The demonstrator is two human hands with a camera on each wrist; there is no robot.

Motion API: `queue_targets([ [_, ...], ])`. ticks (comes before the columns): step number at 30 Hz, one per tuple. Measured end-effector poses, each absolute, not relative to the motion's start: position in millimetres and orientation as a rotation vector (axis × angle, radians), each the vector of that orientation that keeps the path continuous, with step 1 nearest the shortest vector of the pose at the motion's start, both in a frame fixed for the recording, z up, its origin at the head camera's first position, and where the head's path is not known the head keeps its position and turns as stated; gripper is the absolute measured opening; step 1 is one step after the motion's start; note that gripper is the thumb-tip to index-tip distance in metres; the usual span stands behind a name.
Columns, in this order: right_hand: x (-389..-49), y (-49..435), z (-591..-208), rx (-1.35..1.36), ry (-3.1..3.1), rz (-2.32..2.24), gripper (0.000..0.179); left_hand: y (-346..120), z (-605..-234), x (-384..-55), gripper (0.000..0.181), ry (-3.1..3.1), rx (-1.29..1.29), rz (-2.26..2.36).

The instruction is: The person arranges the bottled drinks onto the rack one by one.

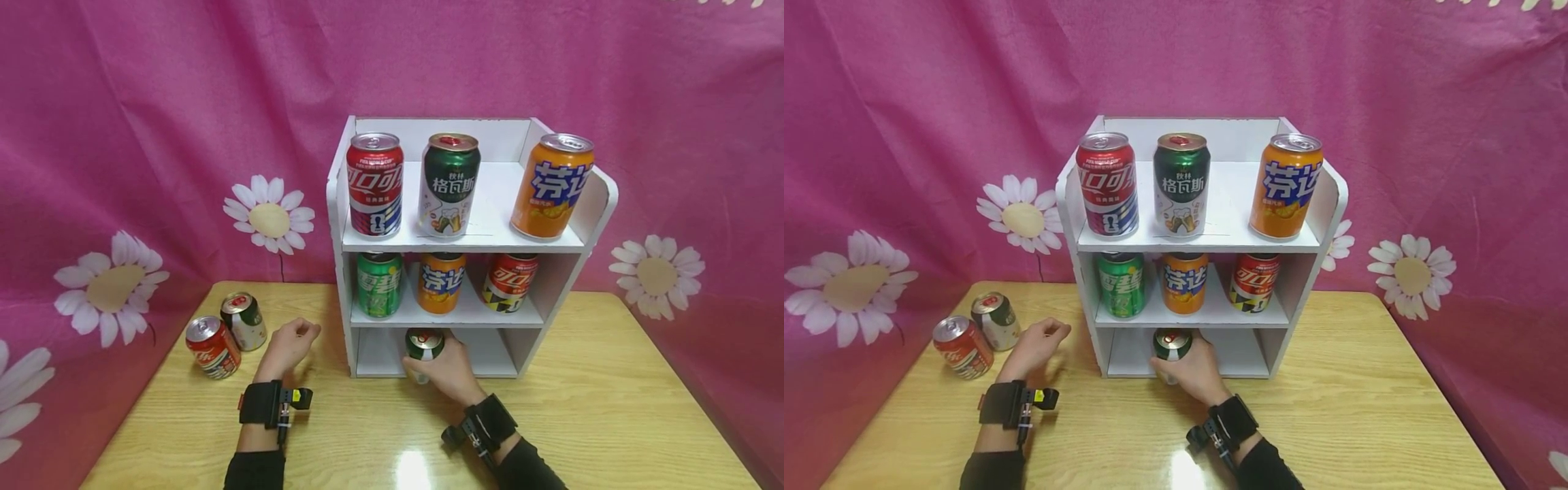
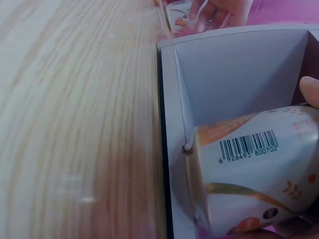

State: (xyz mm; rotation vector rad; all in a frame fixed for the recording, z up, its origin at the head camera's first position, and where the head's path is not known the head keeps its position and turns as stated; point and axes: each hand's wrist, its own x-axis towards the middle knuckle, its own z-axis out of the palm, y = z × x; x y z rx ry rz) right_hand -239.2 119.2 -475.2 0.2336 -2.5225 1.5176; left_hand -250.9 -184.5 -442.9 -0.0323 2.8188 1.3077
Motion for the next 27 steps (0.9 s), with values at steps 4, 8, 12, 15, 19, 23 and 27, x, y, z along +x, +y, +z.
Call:
queue_targets([
  [4, -241.2, 116.5, -474.2, 0.222, -2.552, 1.509, 0.079, -184.8, -442.4, -251.0, 0.034, 2.815, -0.033, 1.312],
  [8, -243.0, 113.7, -474.0, 0.205, -2.587, 1.499, 0.078, -185.3, -443.0, -251.4, 0.034, 2.812, -0.029, 1.307],
  [12, -244.2, 110.3, -473.2, 0.207, -2.604, 1.508, 0.078, -184.9, -443.0, -251.3, 0.034, 2.812, -0.025, 1.306],
  [15, -245.9, 106.9, -473.6, 0.21, -2.617, 1.495, 0.077, -183.7, -442.8, -251.3, 0.035, 2.812, -0.025, 1.302],
  [19, -250.3, 102.2, -475.8, 0.231, -2.624, 1.493, 0.075, -183.1, -442.0, -252.0, 0.035, 2.811, -0.026, 1.3],
  [23, -253.8, 98.0, -476.9, 0.271, -2.617, 1.506, 0.074, -183.0, -441.7, -252.4, 0.036, 2.81, -0.029, 1.3],
  [27, -255.1, 92.1, -477.8, 0.3, -2.601, 1.51, 0.069, -182.7, -442.2, -251.1, 0.036, 2.814, -0.028, 1.293],
])
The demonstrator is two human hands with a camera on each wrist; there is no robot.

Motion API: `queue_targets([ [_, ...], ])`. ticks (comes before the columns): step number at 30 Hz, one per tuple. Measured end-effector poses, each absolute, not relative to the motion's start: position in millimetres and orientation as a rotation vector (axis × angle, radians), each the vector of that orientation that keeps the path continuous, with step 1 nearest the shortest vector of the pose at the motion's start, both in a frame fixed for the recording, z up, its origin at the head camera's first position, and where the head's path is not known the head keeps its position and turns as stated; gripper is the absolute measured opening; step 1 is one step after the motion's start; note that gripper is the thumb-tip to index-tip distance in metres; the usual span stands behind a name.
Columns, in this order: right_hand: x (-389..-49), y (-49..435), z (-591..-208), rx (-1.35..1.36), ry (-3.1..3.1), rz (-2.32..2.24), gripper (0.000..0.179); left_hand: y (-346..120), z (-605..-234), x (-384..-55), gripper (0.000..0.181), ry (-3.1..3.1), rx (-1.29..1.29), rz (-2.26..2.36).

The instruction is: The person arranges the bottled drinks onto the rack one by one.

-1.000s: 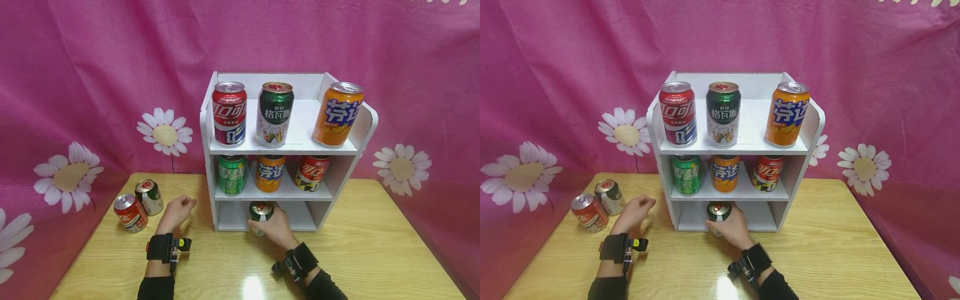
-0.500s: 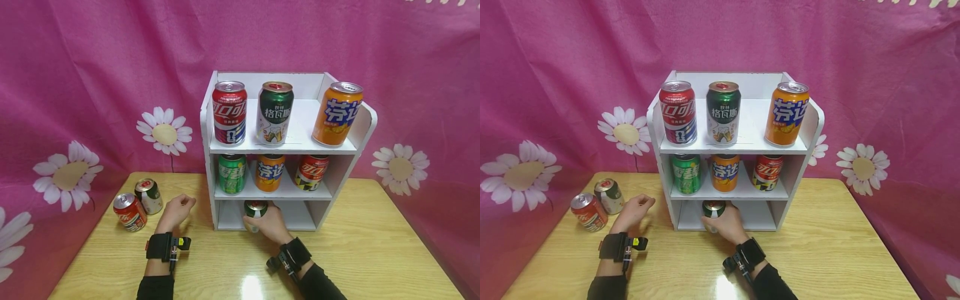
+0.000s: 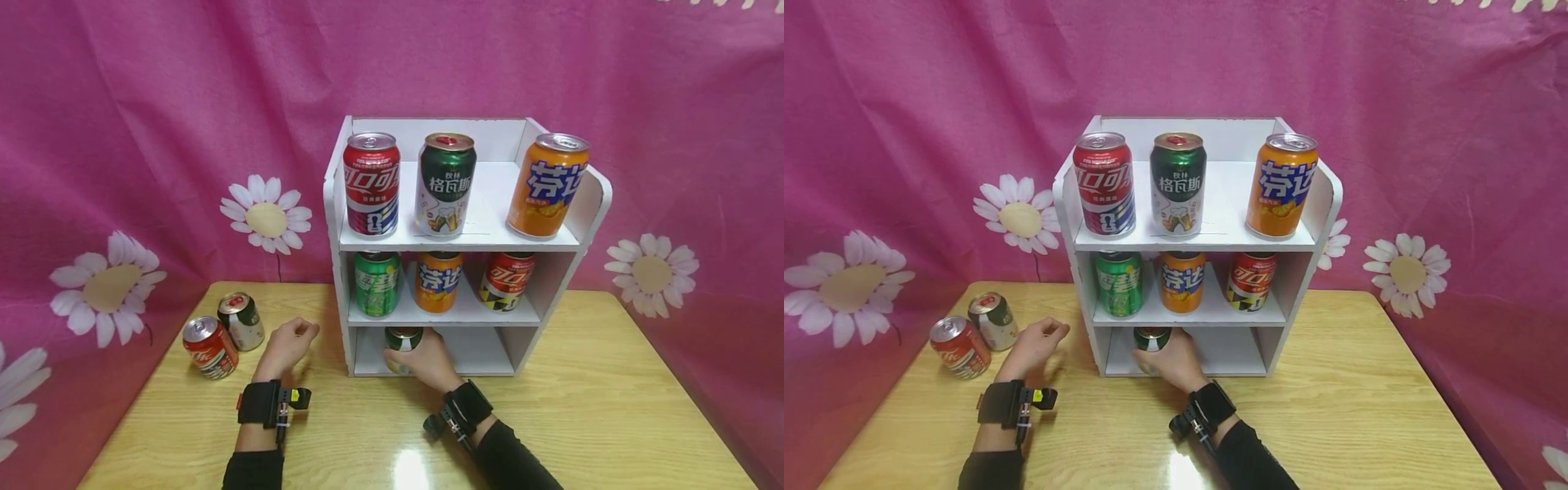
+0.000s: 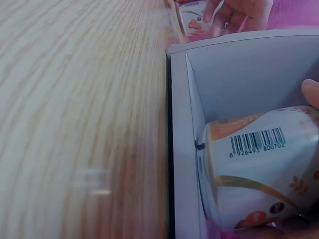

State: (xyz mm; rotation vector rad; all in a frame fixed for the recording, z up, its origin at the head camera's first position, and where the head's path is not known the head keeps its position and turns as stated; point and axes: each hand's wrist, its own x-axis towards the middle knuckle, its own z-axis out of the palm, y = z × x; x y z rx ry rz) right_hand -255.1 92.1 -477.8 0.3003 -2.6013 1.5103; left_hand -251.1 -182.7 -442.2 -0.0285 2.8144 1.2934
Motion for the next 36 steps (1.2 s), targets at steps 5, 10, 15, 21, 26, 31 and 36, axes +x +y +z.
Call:
queue_targets([
  [5, -255.7, 83.6, -478.5, 0.339, -2.59, 1.535, 0.067, -183.5, -444.9, -250.2, 0.037, 2.813, -0.033, 1.284],
  [10, -257.4, 78.7, -478.3, 0.306, -2.589, 1.55, 0.069, -183.6, -445.7, -251.1, 0.039, 2.808, -0.022, 1.288],
  [15, -260.2, 75.2, -478.8, 0.316, -2.591, 1.539, 0.065, -184.6, -444.8, -251.3, 0.037, 2.826, -0.005, 1.282],
  [21, -263.2, 67.4, -479.1, 0.379, -2.534, 1.565, 0.063, -186.5, -444.2, -250.4, 0.038, 2.827, 0.005, 1.28],
  [26, -264.7, 63.4, -482.6, 0.357, -2.548, 1.61, 0.061, -186.2, -443.6, -249.1, 0.037, 2.819, 0.008, 1.288],
  [31, -265.6, 65.3, -483.6, 0.346, -2.565, 1.674, 0.063, -184.3, -443.9, -250.2, 0.037, 2.817, -0.016, 1.281],
  [36, -266.3, 71.6, -481.9, 0.365, -2.6, 1.686, 0.066, -182.7, -445.1, -252.2, 0.036, 2.826, -0.006, 1.281],
])
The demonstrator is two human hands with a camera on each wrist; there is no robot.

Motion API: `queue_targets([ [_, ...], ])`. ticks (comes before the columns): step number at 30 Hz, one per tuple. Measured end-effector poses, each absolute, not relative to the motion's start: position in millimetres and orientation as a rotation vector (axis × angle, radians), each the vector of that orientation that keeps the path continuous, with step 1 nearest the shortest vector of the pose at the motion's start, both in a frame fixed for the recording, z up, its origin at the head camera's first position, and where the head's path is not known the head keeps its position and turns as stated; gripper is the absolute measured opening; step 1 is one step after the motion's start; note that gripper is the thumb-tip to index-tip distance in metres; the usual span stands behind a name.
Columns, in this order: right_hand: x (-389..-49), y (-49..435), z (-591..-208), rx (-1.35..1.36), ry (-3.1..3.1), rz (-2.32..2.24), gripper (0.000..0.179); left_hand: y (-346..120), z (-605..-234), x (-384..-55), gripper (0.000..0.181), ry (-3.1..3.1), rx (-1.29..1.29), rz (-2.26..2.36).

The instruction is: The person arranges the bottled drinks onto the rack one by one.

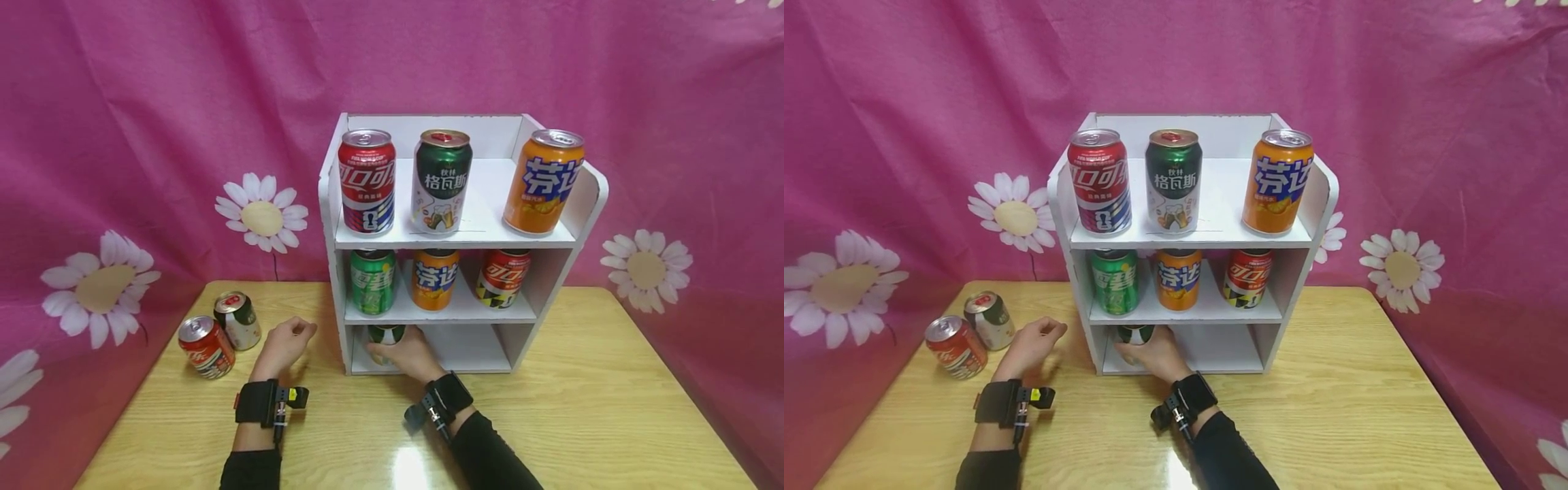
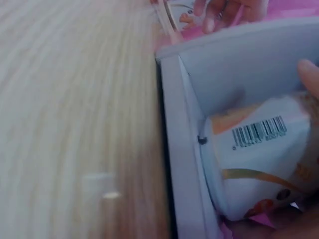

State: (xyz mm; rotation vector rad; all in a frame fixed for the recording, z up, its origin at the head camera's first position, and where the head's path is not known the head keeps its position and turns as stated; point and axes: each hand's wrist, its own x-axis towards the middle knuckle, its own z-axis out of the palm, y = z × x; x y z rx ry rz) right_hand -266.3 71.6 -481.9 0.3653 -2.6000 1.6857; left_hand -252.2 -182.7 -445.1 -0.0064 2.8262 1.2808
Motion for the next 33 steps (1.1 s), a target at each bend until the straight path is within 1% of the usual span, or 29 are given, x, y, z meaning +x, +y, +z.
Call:
queue_targets([
  [4, -267.4, 76.8, -480.4, 0.427, -2.654, 1.661, 0.061, -183.7, -445.6, -252.3, 0.035, 2.83, 0.012, 1.295],
  [8, -267.3, 80.8, -481.7, 0.456, -2.705, 1.595, 0.065, -184.4, -447.1, -251.7, 0.036, 2.831, 0.031, 1.301],
  [11, -267.0, 81.3, -482.9, 0.435, -2.739, 1.581, 0.069, -185.0, -447.5, -251.7, 0.037, 2.837, 0.034, 1.302],
  [15, -266.2, 79.8, -485.0, 0.4, -2.738, 1.607, 0.071, -185.8, -447.1, -252.2, 0.037, 2.838, 0.035, 1.307],
  [24, -259.5, 72.6, -485.9, 0.355, -2.666, 1.54, 0.068, -185.4, -446.3, -251.1, 0.037, 2.818, 0.026, 1.314],
  [33, -255.9, 63.8, -483.9, 0.263, -2.629, 1.522, 0.074, -183.3, -443.0, -250.0, 0.037, 2.811, 0.011, 1.297],
])
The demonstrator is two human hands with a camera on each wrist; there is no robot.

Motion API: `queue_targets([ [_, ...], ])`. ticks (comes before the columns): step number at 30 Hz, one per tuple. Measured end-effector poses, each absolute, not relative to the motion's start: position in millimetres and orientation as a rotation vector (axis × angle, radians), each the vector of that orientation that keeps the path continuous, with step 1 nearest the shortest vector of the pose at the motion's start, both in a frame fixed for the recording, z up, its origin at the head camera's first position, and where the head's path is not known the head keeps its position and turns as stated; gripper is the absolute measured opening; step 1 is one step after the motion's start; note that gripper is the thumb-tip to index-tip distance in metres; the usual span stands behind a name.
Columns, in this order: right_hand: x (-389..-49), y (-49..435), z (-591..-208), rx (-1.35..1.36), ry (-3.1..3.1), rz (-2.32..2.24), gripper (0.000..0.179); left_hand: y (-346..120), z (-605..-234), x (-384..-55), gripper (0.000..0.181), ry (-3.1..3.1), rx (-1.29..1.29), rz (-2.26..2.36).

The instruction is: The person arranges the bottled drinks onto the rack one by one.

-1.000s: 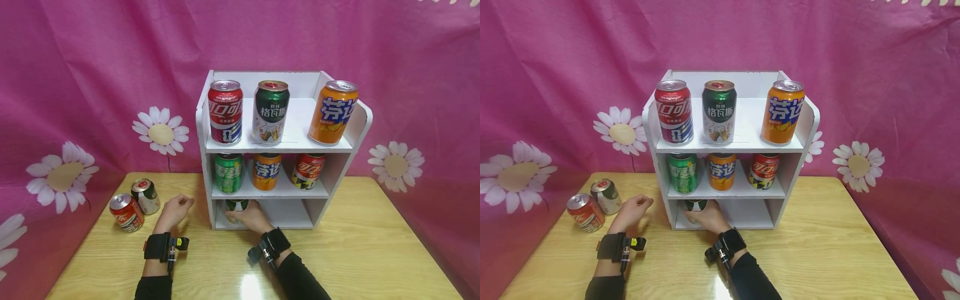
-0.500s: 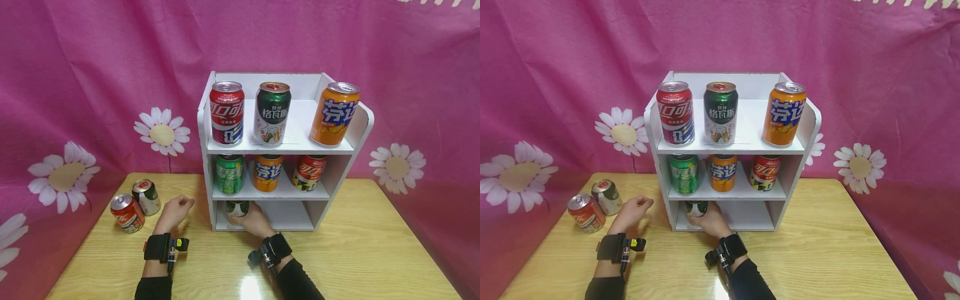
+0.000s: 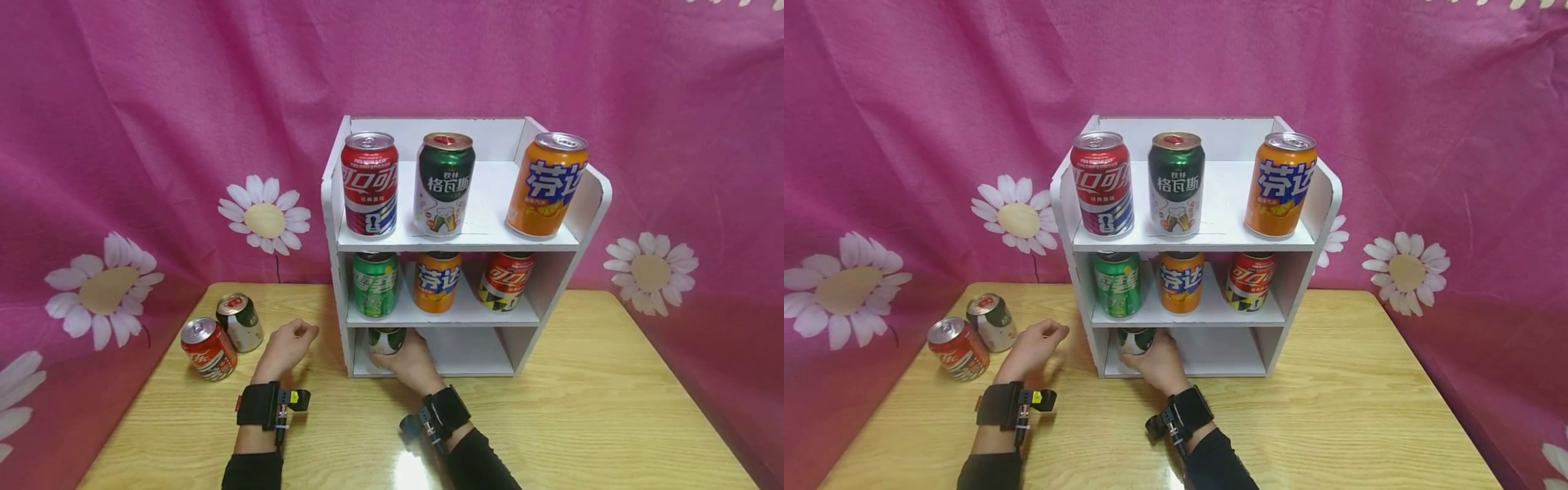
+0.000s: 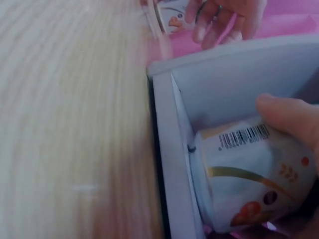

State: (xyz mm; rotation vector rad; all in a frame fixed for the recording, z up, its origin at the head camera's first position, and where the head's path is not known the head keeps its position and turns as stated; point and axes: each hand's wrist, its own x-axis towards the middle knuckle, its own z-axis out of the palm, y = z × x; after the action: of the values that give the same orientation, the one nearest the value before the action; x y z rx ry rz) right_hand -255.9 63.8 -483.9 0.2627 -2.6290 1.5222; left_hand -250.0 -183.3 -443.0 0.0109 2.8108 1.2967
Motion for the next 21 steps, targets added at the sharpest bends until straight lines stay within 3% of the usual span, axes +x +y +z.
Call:
queue_targets([
  [9, -255.0, 68.1, -478.9, 0.34, -2.587, 1.595, 0.079, -181.8, -444.0, -250.4, 0.036, 2.824, 0.022, 1.296],
  [15, -256.0, 75.3, -473.5, 0.499, -2.546, 1.658, 0.069, -182.9, -444.6, -251.2, 0.034, 2.833, 0.025, 1.287],
  [21, -254.1, 74.1, -470.2, 0.451, -2.596, 1.61, 0.07, -183.9, -444.7, -252.2, 0.035, 2.836, 0.025, 1.273],
])
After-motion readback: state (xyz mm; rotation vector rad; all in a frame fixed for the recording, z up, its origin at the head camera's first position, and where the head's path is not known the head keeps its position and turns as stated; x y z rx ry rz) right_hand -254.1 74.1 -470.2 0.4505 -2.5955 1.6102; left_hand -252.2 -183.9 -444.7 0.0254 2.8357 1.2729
